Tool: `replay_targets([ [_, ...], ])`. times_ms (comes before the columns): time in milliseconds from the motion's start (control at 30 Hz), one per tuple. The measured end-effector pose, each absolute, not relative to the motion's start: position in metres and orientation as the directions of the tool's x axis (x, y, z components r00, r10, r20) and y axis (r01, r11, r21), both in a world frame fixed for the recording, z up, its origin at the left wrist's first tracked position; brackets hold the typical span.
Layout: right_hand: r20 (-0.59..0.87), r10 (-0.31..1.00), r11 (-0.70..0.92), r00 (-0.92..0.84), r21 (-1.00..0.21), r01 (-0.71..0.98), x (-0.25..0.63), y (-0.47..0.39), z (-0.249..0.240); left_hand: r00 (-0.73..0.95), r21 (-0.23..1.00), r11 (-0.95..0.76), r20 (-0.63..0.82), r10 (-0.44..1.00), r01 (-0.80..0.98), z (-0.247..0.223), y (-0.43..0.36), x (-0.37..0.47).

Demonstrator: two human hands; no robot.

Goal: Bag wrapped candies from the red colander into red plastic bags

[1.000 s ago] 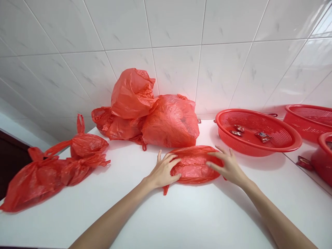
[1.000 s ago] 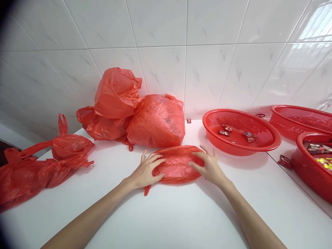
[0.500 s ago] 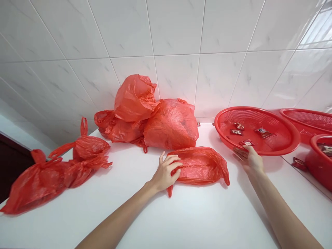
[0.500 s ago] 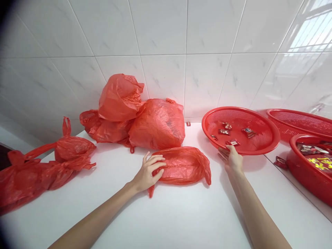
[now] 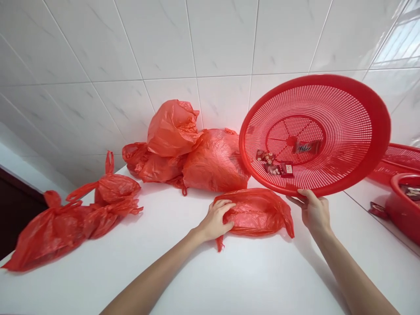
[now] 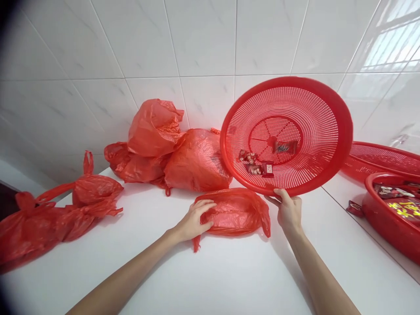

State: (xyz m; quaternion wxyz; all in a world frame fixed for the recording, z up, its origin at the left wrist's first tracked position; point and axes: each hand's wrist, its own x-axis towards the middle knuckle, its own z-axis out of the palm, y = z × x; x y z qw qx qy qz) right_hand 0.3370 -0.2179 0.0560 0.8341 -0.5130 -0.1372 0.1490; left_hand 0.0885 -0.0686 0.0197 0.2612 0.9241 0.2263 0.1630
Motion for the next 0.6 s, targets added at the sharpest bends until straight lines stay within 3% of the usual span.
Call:
replay_targets([
  [233, -0.025, 0.518, 0.298, 0.855, -0.932, -0.208, 0.31, -0.22, 0.052, 0.885, 0.654, -0.692, 0.072, 0.46, 0.306, 0.028, -0.079, 0.092],
  [600, 0.241, 0.436, 0.385, 0.867, -0.921, 0.062, 0.309, -0.22, 0.041, 0.854, 0.655, -0.671, 0.072, 0.515, 0.349, 0.029, -0.078, 0.097],
])
